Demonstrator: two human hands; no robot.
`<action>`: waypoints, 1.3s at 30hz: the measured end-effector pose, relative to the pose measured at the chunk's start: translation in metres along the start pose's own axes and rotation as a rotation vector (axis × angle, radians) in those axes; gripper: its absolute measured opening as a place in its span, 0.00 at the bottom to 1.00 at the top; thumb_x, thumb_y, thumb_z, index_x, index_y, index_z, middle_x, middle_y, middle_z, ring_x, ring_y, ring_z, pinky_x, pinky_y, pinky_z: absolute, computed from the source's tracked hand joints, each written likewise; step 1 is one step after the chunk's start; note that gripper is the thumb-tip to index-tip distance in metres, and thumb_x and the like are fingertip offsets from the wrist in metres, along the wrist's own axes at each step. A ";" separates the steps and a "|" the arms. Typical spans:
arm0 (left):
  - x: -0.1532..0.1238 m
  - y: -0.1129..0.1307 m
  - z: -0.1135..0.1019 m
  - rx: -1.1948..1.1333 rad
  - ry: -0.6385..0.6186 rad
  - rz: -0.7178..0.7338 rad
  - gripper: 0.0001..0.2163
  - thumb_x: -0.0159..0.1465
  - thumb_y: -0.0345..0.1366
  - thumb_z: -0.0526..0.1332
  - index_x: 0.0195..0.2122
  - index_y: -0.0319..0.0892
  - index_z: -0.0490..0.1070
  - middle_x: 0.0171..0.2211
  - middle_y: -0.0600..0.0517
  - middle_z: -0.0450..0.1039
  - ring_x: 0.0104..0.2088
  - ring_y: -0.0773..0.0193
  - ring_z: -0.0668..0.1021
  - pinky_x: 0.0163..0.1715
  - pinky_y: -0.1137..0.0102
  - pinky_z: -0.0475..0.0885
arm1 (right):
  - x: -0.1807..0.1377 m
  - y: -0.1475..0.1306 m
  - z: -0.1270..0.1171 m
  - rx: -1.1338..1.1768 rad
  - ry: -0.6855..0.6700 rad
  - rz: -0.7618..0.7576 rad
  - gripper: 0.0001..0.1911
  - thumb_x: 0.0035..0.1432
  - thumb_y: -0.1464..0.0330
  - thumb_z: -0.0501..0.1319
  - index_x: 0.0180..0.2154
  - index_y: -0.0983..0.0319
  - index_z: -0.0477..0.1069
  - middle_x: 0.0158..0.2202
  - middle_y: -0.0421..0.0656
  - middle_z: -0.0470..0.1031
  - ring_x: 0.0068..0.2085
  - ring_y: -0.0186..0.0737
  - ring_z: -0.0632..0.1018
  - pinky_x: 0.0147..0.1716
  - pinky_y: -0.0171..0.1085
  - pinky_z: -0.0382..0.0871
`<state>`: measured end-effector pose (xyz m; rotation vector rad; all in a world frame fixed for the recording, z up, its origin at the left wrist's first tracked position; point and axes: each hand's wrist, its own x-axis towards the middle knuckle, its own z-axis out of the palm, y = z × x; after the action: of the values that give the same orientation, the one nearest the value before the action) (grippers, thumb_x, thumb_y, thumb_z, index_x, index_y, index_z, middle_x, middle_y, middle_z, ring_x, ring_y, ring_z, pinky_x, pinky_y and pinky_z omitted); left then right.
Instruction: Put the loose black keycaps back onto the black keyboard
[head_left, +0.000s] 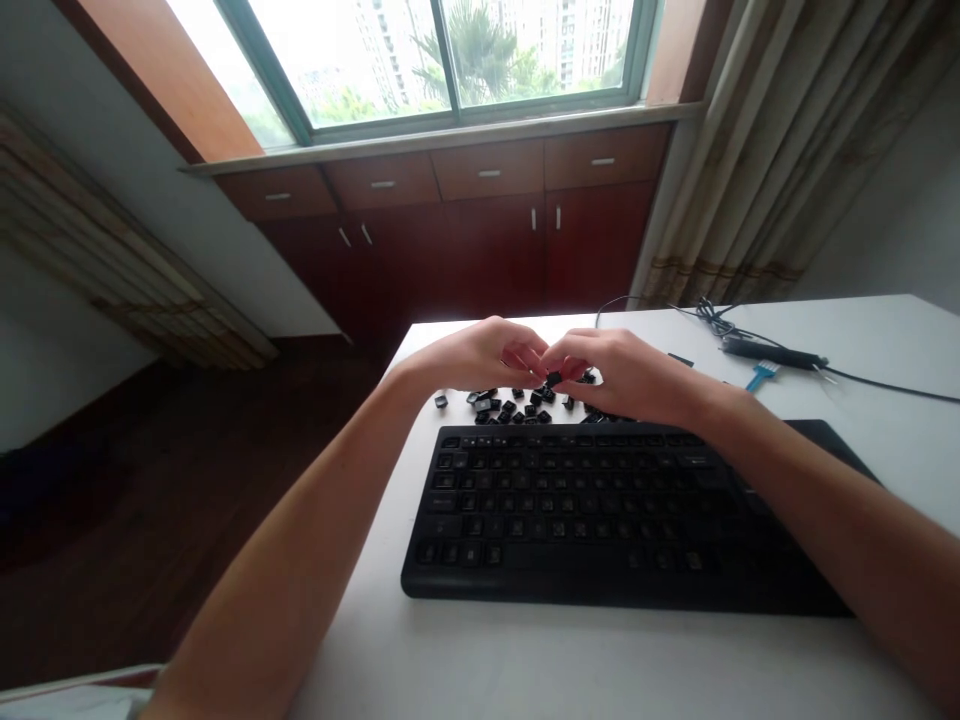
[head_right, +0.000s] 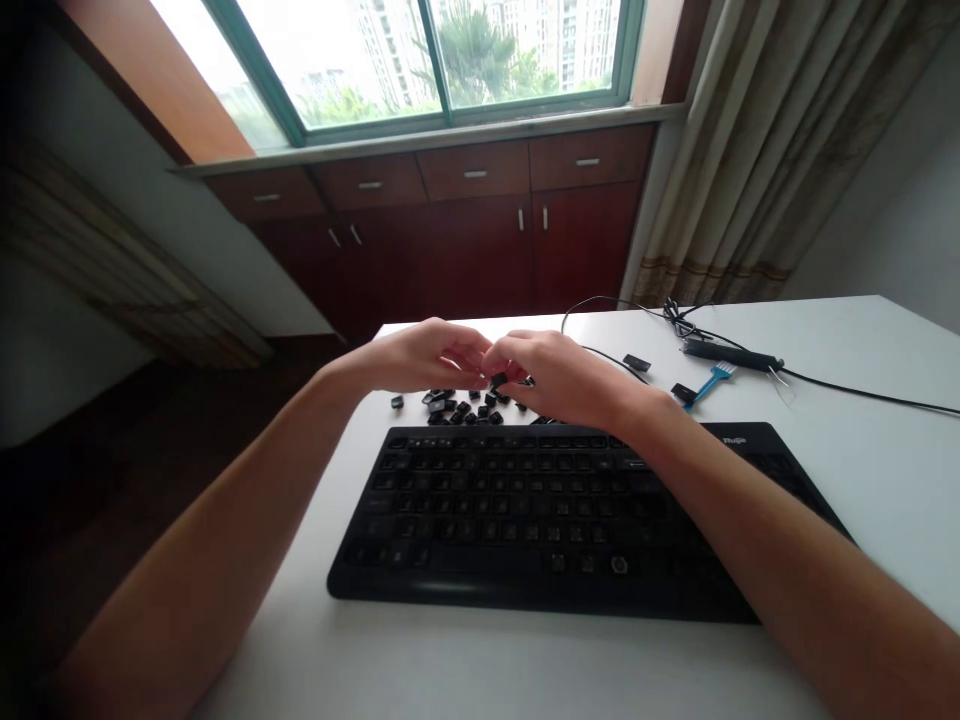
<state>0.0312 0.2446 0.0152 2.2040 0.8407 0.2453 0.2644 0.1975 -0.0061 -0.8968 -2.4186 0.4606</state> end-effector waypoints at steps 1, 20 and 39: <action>0.000 0.000 0.000 -0.027 -0.003 0.001 0.17 0.60 0.42 0.68 0.48 0.41 0.77 0.41 0.48 0.82 0.42 0.58 0.82 0.38 0.70 0.76 | 0.000 0.000 0.000 0.010 0.008 0.001 0.13 0.60 0.73 0.64 0.48 0.61 0.74 0.45 0.45 0.79 0.42 0.40 0.80 0.42 0.38 0.73; -0.001 0.001 -0.003 -0.205 -0.069 0.042 0.18 0.61 0.40 0.68 0.51 0.41 0.77 0.44 0.48 0.81 0.45 0.60 0.81 0.44 0.69 0.75 | 0.000 -0.003 -0.002 -0.085 0.009 -0.035 0.11 0.62 0.69 0.63 0.47 0.61 0.76 0.44 0.46 0.78 0.40 0.41 0.78 0.41 0.38 0.71; 0.002 -0.003 0.000 -0.159 -0.036 0.045 0.16 0.62 0.41 0.66 0.51 0.44 0.77 0.43 0.49 0.81 0.45 0.60 0.81 0.43 0.69 0.76 | 0.001 -0.005 -0.006 -0.142 0.026 -0.051 0.11 0.64 0.68 0.63 0.47 0.61 0.77 0.44 0.47 0.78 0.40 0.42 0.79 0.41 0.38 0.69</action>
<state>0.0311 0.2471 0.0125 2.0744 0.7268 0.2837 0.2643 0.1952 0.0013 -0.8918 -2.4680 0.2597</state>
